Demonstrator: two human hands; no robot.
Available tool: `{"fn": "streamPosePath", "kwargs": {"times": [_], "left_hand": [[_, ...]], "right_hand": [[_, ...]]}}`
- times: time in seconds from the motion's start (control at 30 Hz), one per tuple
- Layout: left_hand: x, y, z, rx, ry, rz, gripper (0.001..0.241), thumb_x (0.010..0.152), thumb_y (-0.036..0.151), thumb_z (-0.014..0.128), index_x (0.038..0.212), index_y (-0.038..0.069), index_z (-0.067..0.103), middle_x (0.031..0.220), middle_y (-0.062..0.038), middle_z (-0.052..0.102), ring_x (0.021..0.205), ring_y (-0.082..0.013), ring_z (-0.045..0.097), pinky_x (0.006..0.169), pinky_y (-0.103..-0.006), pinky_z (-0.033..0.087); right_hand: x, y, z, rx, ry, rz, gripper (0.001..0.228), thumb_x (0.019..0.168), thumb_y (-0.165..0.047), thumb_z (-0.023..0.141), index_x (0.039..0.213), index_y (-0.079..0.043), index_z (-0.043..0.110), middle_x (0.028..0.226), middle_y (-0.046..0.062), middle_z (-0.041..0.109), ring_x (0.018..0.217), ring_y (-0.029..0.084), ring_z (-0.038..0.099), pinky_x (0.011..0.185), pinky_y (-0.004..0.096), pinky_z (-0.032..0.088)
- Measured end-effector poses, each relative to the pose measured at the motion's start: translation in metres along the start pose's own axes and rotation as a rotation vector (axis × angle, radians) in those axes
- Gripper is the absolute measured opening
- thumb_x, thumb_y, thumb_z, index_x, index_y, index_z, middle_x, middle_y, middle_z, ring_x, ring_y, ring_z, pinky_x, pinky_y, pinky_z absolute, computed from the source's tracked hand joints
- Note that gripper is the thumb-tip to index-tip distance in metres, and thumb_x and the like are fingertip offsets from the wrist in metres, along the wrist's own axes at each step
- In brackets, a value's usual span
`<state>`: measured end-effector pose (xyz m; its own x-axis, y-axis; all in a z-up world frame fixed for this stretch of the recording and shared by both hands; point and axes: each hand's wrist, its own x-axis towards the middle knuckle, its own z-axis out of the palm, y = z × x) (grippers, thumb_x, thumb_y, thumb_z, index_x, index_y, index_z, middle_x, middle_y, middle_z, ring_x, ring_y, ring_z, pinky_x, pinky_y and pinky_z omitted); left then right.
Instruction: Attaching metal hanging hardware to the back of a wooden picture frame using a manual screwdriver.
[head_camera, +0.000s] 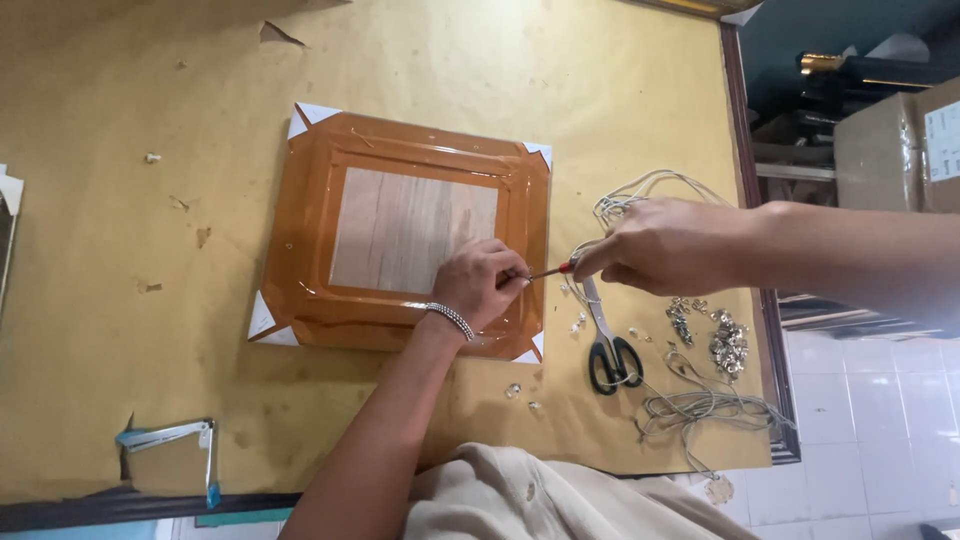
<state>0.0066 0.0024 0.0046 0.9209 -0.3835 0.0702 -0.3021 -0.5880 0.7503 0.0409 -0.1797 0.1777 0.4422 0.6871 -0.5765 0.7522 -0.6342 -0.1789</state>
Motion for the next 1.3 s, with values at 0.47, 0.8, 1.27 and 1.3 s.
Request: {"fn": "streamPosePath", "kwargs": {"times": [0.47, 0.8, 1.27, 1.3], "left_hand": [[-0.002, -0.001, 0.002, 0.001, 0.017, 0.03, 0.01, 0.07, 0.023, 0.066, 0.078, 0.025, 0.061, 0.08, 0.005, 0.058, 0.085, -0.017, 0.058, 0.077, -0.0309, 0.049], [-0.001, -0.002, 0.0, 0.001, 0.021, 0.039, 0.01, 0.07, 0.024, 0.065, 0.079, 0.025, 0.06, 0.08, 0.006, 0.058, 0.085, -0.0161, 0.058, 0.078, -0.0307, 0.049], [-0.002, 0.0, 0.004, 0.02, 0.051, 0.05, 0.011, 0.069, 0.022, 0.065, 0.075, 0.025, 0.057, 0.076, 0.006, 0.054, 0.084, -0.0149, 0.057, 0.075, -0.03, 0.049], [-0.002, -0.002, 0.006, 0.034, 0.08, 0.065, 0.01, 0.07, 0.022, 0.065, 0.075, 0.026, 0.057, 0.075, 0.005, 0.054, 0.083, -0.0151, 0.057, 0.074, -0.0302, 0.049]], "right_hand": [[-0.008, -0.025, -0.022, 0.538, -0.157, 0.624, 0.038, 0.079, -0.024, 0.057, 0.116, -0.018, 0.053, 0.082, 0.011, 0.066, 0.059, 0.021, 0.054, 0.05, 0.03, 0.045], [-0.003, -0.014, -0.006, -0.468, 0.034, -0.332, 0.026, 0.078, -0.007, 0.053, 0.101, -0.019, 0.06, 0.081, 0.013, 0.065, 0.068, 0.023, 0.064, 0.061, 0.033, 0.049], [0.002, -0.023, -0.018, 1.016, 0.052, 0.847, 0.034, 0.076, -0.016, 0.061, 0.11, -0.011, 0.057, 0.071, 0.013, 0.066, 0.043, 0.013, 0.046, 0.035, 0.022, 0.029], [0.003, -0.018, -0.02, 0.774, -0.078, 0.793, 0.042, 0.075, -0.023, 0.062, 0.116, -0.016, 0.054, 0.074, 0.009, 0.072, 0.037, 0.014, 0.048, 0.036, 0.023, 0.033]]}}
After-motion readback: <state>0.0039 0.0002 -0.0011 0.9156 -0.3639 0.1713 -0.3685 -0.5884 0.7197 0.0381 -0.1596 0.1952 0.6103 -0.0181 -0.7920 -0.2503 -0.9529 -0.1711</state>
